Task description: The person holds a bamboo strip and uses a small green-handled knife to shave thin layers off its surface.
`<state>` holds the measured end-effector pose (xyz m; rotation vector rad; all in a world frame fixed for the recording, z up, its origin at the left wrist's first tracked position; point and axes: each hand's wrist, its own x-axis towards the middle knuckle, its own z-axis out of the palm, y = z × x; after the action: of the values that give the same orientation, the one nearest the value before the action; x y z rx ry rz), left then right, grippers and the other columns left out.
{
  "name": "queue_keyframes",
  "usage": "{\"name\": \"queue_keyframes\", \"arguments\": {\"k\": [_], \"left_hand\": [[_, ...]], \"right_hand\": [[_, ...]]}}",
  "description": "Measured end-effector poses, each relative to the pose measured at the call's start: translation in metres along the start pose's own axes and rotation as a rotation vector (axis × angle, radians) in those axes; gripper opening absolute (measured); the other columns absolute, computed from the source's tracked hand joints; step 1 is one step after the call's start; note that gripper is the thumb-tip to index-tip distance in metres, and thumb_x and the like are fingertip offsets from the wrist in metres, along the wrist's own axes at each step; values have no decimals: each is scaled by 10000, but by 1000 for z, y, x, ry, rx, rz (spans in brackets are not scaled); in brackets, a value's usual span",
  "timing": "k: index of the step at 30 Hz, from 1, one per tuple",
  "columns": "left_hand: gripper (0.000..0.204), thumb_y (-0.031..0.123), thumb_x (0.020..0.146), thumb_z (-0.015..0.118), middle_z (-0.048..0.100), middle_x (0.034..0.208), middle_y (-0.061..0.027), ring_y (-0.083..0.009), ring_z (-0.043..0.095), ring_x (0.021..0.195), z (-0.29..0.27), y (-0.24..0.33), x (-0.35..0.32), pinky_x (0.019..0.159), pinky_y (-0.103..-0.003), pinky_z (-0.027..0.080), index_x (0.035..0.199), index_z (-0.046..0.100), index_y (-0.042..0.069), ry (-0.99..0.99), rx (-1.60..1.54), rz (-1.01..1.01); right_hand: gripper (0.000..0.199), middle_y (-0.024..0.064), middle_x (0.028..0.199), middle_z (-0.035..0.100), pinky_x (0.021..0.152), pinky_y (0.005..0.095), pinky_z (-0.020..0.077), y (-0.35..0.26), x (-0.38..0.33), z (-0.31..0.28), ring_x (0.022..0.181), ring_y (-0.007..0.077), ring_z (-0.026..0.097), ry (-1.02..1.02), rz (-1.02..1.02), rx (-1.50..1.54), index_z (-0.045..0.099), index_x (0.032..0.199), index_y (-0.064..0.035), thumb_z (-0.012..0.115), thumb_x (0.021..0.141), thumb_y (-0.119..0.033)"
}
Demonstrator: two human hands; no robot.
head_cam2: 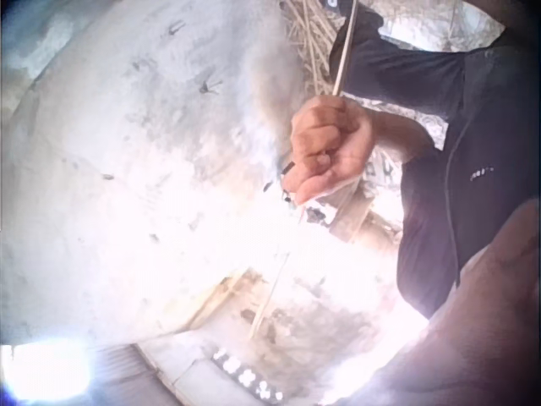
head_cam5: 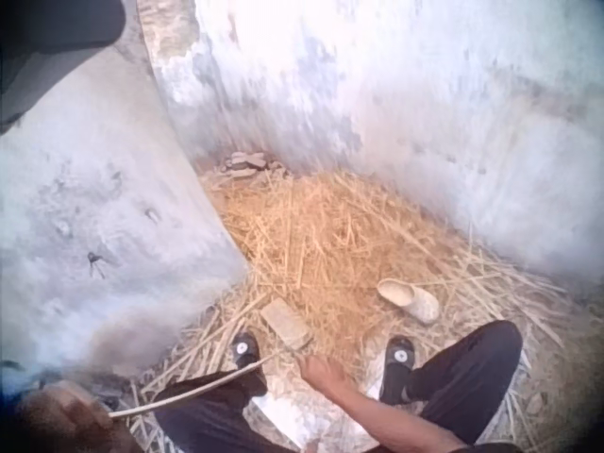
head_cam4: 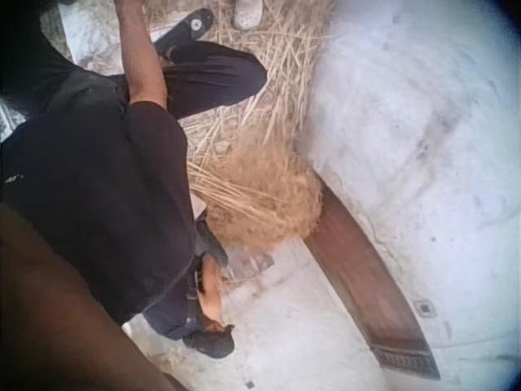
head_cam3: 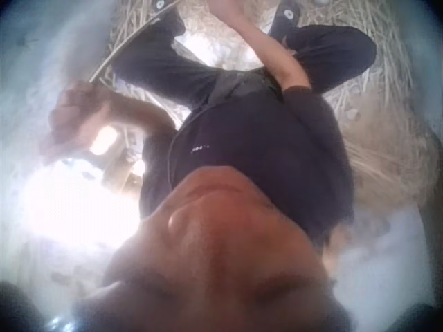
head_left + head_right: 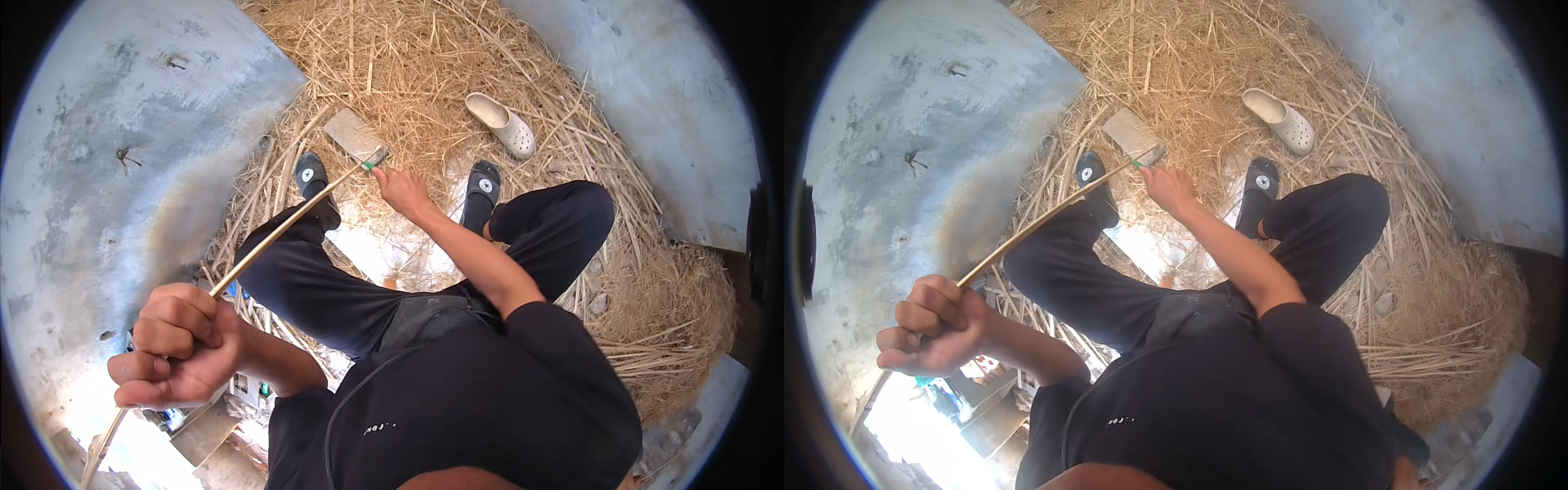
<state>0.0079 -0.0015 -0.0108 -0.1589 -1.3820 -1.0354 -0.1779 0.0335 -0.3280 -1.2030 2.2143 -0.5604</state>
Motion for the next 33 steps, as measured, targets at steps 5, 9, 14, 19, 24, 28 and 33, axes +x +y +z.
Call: {"name": "queue_keyframes", "arguments": {"k": [5, 9, 14, 19, 24, 28, 33], "left_hand": [[382, 401, 952, 281, 266, 455, 7, -60, 194, 311, 4, 4, -5, 270, -194, 191, 687, 261, 127, -66, -67, -21], [376, 400, 948, 287, 274, 443, -4, -64, 202, 307, 3, 6, -2, 266, -196, 208, 693, 269, 124, -58, -69, -45], [376, 393, 952, 277, 255, 437, -1, -63, 198, 300, 14, 2, -1, 263, -191, 204, 686, 254, 129, -131, -72, 7], [384, 407, 952, 259, 237, 444, 3, -65, 199, 309, 1, 5, -3, 262, -186, 192, 681, 234, 136, -24, -6, 2], [388, 415, 952, 255, 230, 447, 11, -62, 190, 304, -8, 11, -8, 253, -186, 186, 679, 235, 140, 91, 203, 50], [390, 412, 950, 270, 243, 440, 15, -57, 206, 292, 10, -3, 5, 252, -179, 203, 673, 253, 139, -67, -30, -54], [404, 379, 953, 277, 265, 420, 13, -57, 209, 278, 1, 2, 1, 253, -172, 198, 629, 230, 142, -11, 99, 29]], "right_hand": [[581, 255, 819, 615, 676, 464, 494, 23, 38, 42, 752, 396, 613, 112, 92, -99, 634, 818, 22, 275, 935, -420], [597, 259, 870, 613, 698, 458, 497, 28, 40, 67, 795, 395, 614, 65, 63, -50, 636, 866, 14, 247, 935, -434], [621, 155, 666, 581, 521, 377, 470, 71, 80, 105, 584, 280, 583, 304, 209, 98, 582, 782, -29, 222, 917, -516], [557, 32, 481, 392, 357, 279, 321, 76, 70, 88, 379, 135, 389, 6, 306, 621, 429, 706, -81, 261, 889, -579], [475, 248, 708, 580, 621, 465, 432, 19, 35, 46, 681, 329, 586, 60, -2, 285, 587, 871, -15, 318, 926, -403], [464, 227, 791, 595, 628, 450, 454, 100, 55, 105, 706, 311, 581, -76, 184, -88, 585, 1007, 1, 327, 918, -374], [550, 201, 684, 584, 529, 441, 460, 120, 66, 118, 528, 293, 562, -295, 318, 169, 571, 952, 43, 290, 917, -428]]}}
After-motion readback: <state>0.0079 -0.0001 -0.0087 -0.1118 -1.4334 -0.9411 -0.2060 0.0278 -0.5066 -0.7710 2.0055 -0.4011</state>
